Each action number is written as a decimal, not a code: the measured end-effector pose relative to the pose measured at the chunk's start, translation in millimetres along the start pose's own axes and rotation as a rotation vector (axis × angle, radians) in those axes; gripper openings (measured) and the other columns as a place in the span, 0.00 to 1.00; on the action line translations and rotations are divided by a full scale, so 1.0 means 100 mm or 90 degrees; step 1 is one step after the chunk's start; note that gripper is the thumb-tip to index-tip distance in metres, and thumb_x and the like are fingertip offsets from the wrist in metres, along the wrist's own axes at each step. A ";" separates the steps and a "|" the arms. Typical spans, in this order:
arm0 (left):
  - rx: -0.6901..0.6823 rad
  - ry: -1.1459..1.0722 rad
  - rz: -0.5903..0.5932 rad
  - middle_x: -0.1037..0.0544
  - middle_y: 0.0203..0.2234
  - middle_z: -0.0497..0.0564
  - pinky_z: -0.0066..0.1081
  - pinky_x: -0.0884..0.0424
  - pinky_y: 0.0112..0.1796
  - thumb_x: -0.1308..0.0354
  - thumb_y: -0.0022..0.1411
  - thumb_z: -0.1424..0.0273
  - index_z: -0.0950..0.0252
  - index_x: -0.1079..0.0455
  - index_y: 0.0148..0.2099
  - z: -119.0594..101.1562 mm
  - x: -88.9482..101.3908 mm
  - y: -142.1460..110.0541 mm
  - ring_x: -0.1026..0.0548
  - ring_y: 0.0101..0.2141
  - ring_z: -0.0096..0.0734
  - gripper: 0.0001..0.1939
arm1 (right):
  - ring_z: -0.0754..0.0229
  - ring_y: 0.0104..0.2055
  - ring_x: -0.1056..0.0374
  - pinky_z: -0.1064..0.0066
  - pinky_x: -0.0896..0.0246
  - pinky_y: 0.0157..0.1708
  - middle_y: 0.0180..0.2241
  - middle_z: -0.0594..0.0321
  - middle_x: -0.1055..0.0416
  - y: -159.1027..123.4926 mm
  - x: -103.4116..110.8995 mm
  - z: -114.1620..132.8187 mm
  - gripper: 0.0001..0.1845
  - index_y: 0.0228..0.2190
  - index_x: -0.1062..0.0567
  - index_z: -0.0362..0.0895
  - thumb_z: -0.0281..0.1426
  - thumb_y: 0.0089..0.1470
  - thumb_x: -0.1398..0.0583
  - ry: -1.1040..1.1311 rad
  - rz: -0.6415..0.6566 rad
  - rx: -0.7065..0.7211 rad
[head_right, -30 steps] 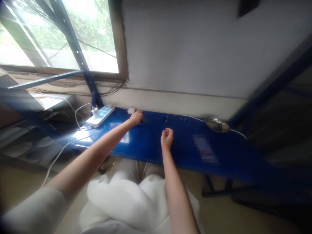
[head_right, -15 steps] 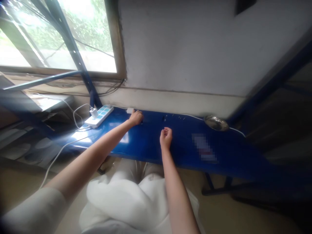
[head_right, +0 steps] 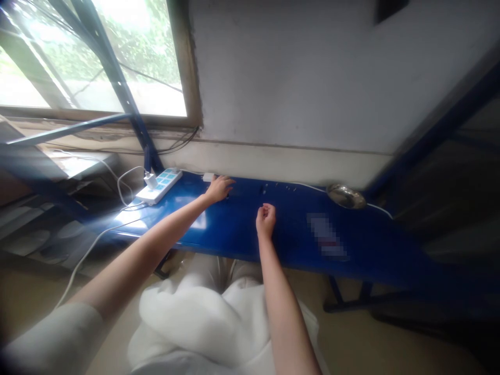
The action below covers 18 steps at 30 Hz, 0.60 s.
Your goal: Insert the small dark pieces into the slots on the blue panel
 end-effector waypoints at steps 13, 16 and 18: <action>0.127 -0.330 -0.314 0.25 0.32 0.53 0.30 0.32 0.37 0.53 0.61 0.71 0.66 0.31 0.41 -0.18 -0.26 -0.98 0.28 0.34 0.28 0.11 | 0.65 0.30 0.34 0.71 0.35 0.29 0.37 0.58 0.31 0.43 -0.14 -0.35 0.21 0.41 0.36 0.42 0.29 0.40 0.43 0.048 -0.015 -0.157; 0.150 -0.342 -0.313 0.25 0.33 0.53 0.31 0.31 0.37 0.53 0.60 0.72 0.65 0.31 0.41 -0.18 -0.29 -1.03 0.27 0.34 0.29 0.10 | 0.66 0.27 0.34 0.72 0.36 0.24 0.39 0.57 0.31 0.67 -0.26 -0.42 0.25 0.42 0.36 0.43 0.26 0.37 0.42 0.036 0.014 -0.218; 0.137 -0.339 -0.308 0.25 0.33 0.53 0.32 0.31 0.38 0.53 0.60 0.73 0.65 0.31 0.41 -0.20 -0.27 -1.04 0.27 0.35 0.30 0.10 | 0.66 0.24 0.34 0.73 0.36 0.21 0.38 0.56 0.31 0.79 -0.35 -0.49 0.27 0.43 0.36 0.43 0.24 0.36 0.41 0.020 0.041 -0.279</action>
Point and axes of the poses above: each hand's wrist, its own y-axis towards the middle knuckle, its own x-axis out of the back of the hand, z = x × y, the point moved 5 cm from there along y, towards the middle knuckle
